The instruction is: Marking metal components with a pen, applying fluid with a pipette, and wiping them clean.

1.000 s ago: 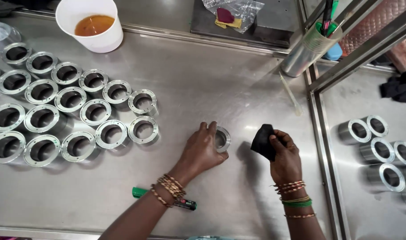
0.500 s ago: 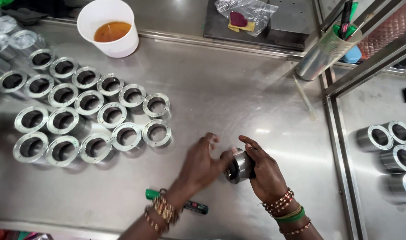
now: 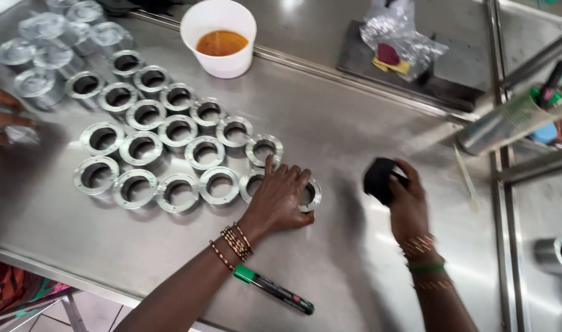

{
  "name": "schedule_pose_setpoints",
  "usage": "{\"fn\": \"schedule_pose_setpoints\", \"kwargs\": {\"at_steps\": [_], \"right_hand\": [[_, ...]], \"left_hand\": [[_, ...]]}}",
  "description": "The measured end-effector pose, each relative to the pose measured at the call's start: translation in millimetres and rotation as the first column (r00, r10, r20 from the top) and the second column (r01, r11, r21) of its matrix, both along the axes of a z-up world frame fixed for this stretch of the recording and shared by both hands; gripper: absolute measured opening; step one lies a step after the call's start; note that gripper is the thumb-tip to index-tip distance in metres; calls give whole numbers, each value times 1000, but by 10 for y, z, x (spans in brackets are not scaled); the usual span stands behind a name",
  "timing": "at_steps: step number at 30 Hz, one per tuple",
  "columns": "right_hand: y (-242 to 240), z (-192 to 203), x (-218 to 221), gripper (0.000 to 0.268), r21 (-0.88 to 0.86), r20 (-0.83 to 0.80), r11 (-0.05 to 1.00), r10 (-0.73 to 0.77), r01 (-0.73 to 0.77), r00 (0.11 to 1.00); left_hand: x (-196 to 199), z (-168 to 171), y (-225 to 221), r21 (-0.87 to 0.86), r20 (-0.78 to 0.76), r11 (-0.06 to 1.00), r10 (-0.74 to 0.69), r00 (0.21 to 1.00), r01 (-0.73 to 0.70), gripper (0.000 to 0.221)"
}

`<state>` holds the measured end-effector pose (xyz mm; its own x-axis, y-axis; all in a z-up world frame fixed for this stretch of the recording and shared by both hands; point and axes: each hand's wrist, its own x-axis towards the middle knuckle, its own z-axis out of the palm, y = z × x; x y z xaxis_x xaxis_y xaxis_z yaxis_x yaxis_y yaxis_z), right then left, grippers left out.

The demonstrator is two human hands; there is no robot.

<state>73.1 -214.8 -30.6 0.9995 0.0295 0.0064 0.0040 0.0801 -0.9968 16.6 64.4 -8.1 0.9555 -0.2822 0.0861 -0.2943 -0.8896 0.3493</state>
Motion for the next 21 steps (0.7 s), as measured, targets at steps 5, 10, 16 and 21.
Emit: {"fn": "schedule_pose_setpoints", "kwargs": {"at_steps": [5,10,16,21], "right_hand": [[1398,-308,666,44,-100,100,994,53,-43,994],[2067,-326,949,44,-336,212,935,194,-115,958],[2318,-467,1173,46,-11,44,969,247,-246,968],[2559,-626,1426,48,0,-1,974,225,-225,974]], "left_hand": [[19,-244,203,-25,116,998,-47,992,50,93],[43,-116,472,6,69,994,-105,992,105,95],[146,-193,822,25,265,985,-174,948,174,101],[238,-185,1061,86,174,975,-218,960,206,96]]}}
